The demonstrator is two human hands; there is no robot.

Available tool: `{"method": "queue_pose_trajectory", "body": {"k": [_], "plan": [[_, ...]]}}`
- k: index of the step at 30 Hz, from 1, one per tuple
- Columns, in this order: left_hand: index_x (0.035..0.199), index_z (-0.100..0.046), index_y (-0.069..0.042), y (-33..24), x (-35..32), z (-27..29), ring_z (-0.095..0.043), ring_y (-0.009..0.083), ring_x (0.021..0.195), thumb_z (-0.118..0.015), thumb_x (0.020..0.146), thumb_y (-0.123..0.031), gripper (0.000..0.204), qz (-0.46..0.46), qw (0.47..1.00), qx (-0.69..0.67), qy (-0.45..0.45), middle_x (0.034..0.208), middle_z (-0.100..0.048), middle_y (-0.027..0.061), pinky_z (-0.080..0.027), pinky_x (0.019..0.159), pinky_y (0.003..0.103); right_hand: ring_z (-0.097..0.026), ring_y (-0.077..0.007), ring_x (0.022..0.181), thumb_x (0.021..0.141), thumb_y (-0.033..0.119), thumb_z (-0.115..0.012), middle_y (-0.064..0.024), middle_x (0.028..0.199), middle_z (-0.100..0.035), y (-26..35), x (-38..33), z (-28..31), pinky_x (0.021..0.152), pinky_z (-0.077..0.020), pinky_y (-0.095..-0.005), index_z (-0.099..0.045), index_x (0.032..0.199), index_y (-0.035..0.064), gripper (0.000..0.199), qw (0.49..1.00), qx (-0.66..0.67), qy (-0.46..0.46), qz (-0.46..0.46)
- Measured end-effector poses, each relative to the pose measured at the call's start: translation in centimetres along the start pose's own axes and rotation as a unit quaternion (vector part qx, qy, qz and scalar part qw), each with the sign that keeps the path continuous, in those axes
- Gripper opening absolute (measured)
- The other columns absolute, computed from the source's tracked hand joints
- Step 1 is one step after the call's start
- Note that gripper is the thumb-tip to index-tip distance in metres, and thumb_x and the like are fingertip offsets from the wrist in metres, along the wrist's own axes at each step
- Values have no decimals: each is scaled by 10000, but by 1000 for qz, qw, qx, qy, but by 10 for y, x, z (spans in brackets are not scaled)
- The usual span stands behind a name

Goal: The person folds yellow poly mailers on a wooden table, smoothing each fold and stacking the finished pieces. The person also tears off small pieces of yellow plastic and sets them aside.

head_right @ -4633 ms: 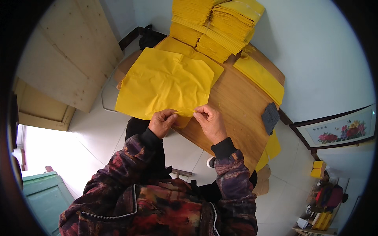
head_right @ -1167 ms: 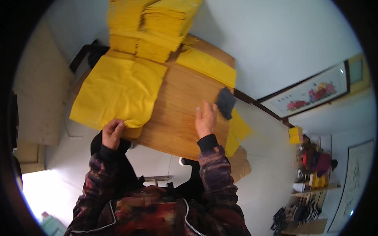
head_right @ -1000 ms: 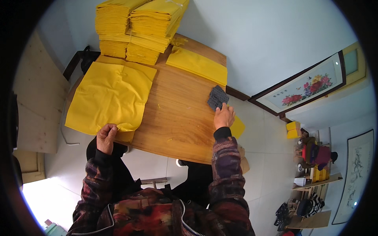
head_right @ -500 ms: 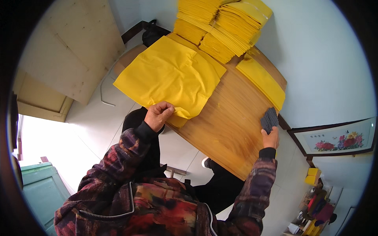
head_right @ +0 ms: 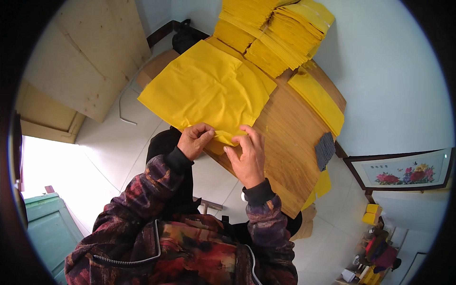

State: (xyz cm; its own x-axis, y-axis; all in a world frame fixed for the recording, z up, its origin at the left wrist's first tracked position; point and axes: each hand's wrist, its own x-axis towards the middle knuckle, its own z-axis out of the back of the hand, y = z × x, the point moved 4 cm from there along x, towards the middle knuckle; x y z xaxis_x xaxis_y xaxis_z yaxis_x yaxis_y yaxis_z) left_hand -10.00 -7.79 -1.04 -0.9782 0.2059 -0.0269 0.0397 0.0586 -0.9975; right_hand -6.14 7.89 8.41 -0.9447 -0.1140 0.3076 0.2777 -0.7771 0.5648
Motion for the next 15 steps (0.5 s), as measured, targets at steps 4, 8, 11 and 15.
{"method": "queue_pose_trajectory", "body": {"k": [4,8,11,15], "plan": [[906,-629,9,-1,0,0,-537,89,710,-606,920,-155,166,2,1000,-2,0,752,-595,6,-455,659,243,-504,-331,1120,747,27,-716,-141,1223,-548,-8,2,-11,918,-432,-409,-597,854,20,160,999,47,21,13],[923,-628,-9,-3,-1,0,-528,60,768,-587,941,-147,145,20,1000,-13,15,798,-590,-38,-449,717,224,-515,-321,1142,769,5,-696,-148,1235,-562,-10,3,-18,951,-423,-391,-575,835,11,138,997,66,24,16],[927,-628,-9,-4,-1,1,-535,63,781,-582,942,-150,149,31,999,-7,26,817,-599,-33,-449,730,221,-523,-313,1133,769,1,-697,-146,1225,-571,-10,4,-18,949,-427,-386,-560,819,11,146,997,77,24,3],[954,-634,1,-7,-2,4,-586,99,774,-629,906,-149,158,-2,998,-44,43,831,-633,12,-485,729,249,-508,-320,1108,741,8,-711,-123,1195,-568,-9,6,-18,903,-443,-399,-560,815,20,168,995,97,24,-2]]}}
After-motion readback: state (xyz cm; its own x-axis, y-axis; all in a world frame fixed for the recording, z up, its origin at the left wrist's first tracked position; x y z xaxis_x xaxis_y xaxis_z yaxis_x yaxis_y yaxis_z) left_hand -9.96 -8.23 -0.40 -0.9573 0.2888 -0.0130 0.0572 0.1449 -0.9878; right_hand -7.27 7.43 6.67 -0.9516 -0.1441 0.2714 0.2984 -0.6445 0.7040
